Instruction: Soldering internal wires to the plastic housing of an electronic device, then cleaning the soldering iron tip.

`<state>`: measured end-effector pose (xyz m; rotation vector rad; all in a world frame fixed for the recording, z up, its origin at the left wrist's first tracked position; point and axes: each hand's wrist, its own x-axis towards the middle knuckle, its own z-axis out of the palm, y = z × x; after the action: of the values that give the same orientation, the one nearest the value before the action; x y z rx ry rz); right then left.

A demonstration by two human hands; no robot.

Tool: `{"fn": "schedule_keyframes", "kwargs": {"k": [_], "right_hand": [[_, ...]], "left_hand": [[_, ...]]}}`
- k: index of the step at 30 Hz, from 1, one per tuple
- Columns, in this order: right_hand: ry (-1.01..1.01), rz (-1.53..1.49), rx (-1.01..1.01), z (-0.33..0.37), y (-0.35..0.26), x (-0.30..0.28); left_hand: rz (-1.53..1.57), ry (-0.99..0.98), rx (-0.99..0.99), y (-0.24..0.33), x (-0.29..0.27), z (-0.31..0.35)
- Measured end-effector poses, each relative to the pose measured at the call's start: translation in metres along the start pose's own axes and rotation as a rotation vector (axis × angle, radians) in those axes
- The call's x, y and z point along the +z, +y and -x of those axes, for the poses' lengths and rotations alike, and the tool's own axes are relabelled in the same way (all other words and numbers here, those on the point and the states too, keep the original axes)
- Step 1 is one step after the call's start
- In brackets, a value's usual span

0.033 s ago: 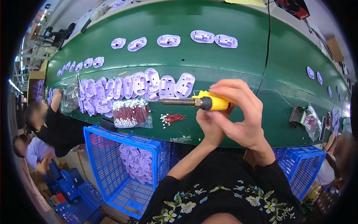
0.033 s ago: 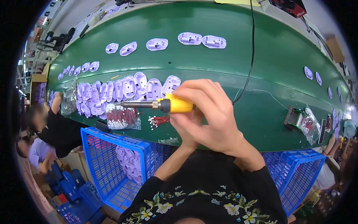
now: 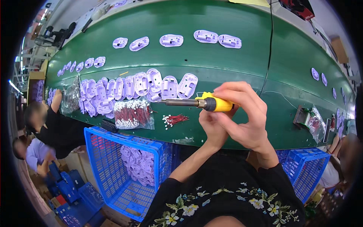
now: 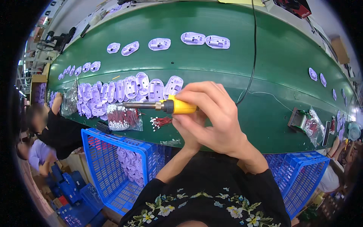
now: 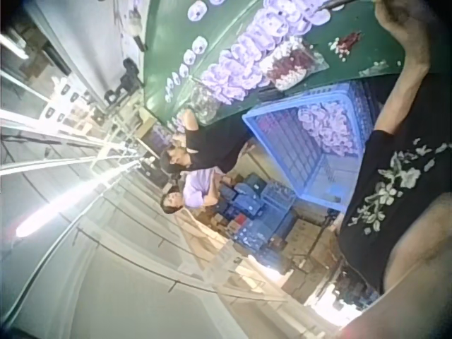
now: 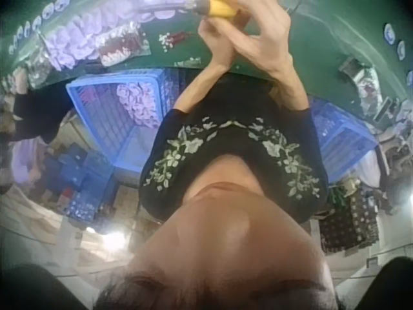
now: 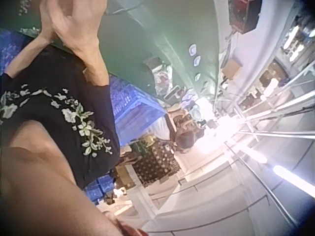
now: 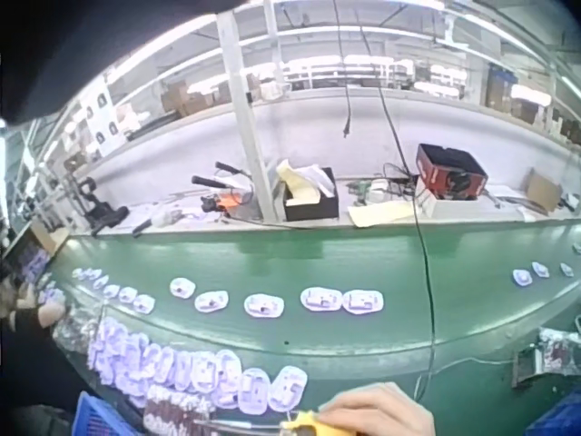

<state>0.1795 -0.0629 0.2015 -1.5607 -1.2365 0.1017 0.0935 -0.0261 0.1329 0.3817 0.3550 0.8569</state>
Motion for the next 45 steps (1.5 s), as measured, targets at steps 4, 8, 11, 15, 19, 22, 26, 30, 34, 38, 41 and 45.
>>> {"fn": "schedule_keyframes", "kwargs": {"k": [4,8,11,15,19,22,26,30,34,38,41,45], "right_hand": [[0.012,0.011,0.026,0.005,0.006,0.006],[-0.025,0.001,0.041,0.006,0.009,0.006],[-0.041,-0.023,0.073,0.006,0.008,0.001],[-0.08,-0.073,0.247,0.007,0.007,0.001],[-0.091,-0.098,0.348,0.012,0.011,0.007],[-0.105,-0.132,0.412,0.015,0.014,0.011],[-0.118,-0.155,0.454,0.023,0.019,0.009],[-0.117,-0.059,0.418,0.029,0.027,-0.007],[-0.071,0.266,0.433,0.036,0.066,-0.03],[-0.129,0.405,0.38,0.05,0.091,-0.041],[-0.141,0.485,0.219,0.068,0.119,-0.043],[-0.137,0.449,0.174,0.074,0.134,-0.046]], "left_hand": [[-0.315,-0.057,0.145,-0.004,-0.016,0.001],[-0.357,-0.089,0.128,-0.006,-0.026,0.007],[-0.383,-0.157,0.054,-0.009,-0.04,0.012],[-0.382,-0.193,0.049,-0.008,-0.029,0.011],[-0.405,-0.182,0.004,-0.009,-0.039,0.013],[-0.366,-0.157,-0.072,-0.011,-0.043,0.017],[-0.421,-0.102,-0.064,-0.018,-0.042,0.026],[-0.776,-0.129,-0.136,-0.008,-0.037,0.036],[-0.944,-0.319,-0.283,0.069,-0.017,0.045],[-0.808,-0.495,0.115,0.121,0.072,0.022],[-0.514,-0.453,0.222,0.144,0.12,0.043],[-0.251,-0.42,0.31,0.17,0.16,0.076]]}}
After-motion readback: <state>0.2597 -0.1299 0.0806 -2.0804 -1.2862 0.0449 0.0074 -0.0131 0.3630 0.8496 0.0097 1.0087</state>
